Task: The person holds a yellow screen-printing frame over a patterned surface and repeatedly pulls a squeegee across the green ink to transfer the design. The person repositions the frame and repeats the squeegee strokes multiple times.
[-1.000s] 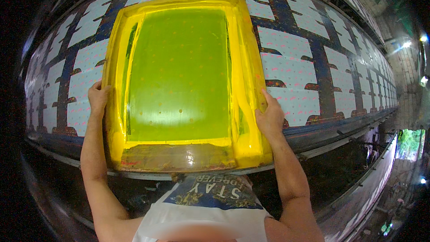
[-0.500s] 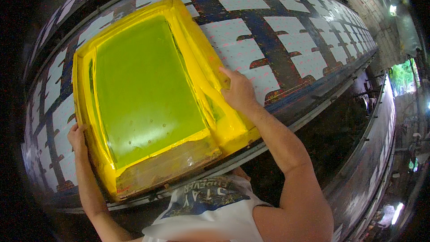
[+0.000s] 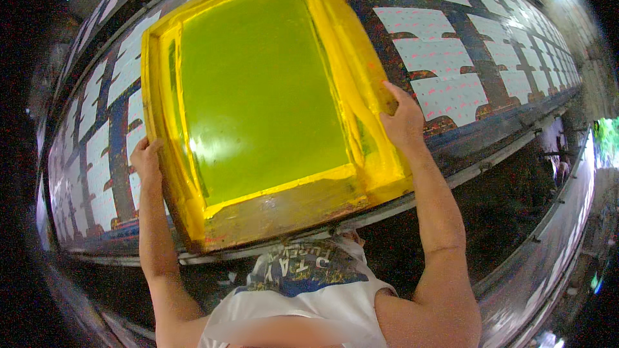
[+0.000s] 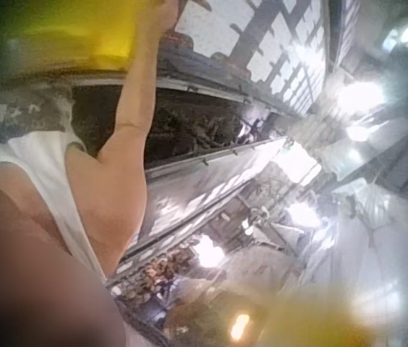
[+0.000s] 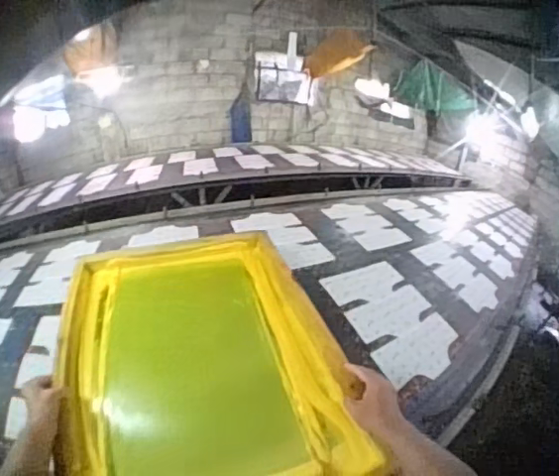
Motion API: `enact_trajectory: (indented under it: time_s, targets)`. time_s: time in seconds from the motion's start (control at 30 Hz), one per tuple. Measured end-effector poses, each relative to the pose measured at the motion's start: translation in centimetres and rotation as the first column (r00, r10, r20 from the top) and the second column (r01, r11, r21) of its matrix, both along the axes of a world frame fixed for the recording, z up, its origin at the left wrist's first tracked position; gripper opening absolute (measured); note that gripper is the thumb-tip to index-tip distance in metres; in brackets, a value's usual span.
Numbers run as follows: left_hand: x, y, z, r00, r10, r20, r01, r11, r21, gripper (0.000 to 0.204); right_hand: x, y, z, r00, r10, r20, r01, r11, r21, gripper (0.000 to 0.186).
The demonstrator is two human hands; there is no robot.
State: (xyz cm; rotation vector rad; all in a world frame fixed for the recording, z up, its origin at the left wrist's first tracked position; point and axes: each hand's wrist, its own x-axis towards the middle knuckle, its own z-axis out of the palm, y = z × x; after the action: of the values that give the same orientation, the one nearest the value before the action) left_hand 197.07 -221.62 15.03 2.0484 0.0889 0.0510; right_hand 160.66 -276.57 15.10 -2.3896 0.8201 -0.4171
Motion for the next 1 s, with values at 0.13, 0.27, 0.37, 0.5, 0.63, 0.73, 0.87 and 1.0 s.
enact_trajectory:
  time_s: [0.13,0.27,0.37,0.5,0.63,0.73,0.87,1.0]
  targets:
    - [-2.2,-4.0,0.1,1.0,0.015,0.022,-0.014,0.999,-0.038,0.043,-2.2,-3.6,-0.6,1.0,0.003,0.028,-0.004,1.0,0.017,0.075]
    - [-3.2,-6.2,0.3,0.999,0.024,0.028,-0.025,0.999,0.025,0.043,-3.2,-5.4,-0.9,1.0,-0.01,0.024,0.009,0.999,0.054,0.076]
    - [-3.6,-7.1,0.2,1.0,0.018,-0.019,-0.02,0.995,-0.097,0.043,-3.6,-6.3,-1.0,0.999,-0.005,0.033,0.003,0.998,0.066,0.077]
    - [-3.8,-7.6,0.1,0.999,0.052,-0.001,-0.052,0.999,-0.002,0.043,-3.6,-6.5,-1.0,0.999,0.03,0.032,-0.033,0.996,0.083,0.077]
    - [-3.8,-7.6,0.0,0.999,0.026,-0.027,-0.025,0.998,0.05,0.039,-3.4,-6.1,-0.7,0.999,0.027,-0.027,-0.026,0.999,0.039,0.078]
    - [-4.0,-7.9,-0.4,0.999,0.003,-0.034,-0.004,1.0,-0.003,0.036,-3.3,-5.8,-0.6,0.997,0.022,-0.071,-0.02,0.999,0.027,0.08]
    - [-3.9,-8.3,-1.1,0.999,0.003,-0.04,-0.001,0.999,0.045,0.037,-3.1,-5.6,-1.4,0.993,-0.005,-0.114,0.009,0.999,0.04,0.08]
    - [-3.5,-7.5,-1.6,0.997,-0.044,-0.069,0.049,0.995,0.084,0.042,-5.0,-4.8,-2.1,1.0,-0.005,-0.017,0.006,0.998,0.054,0.068]
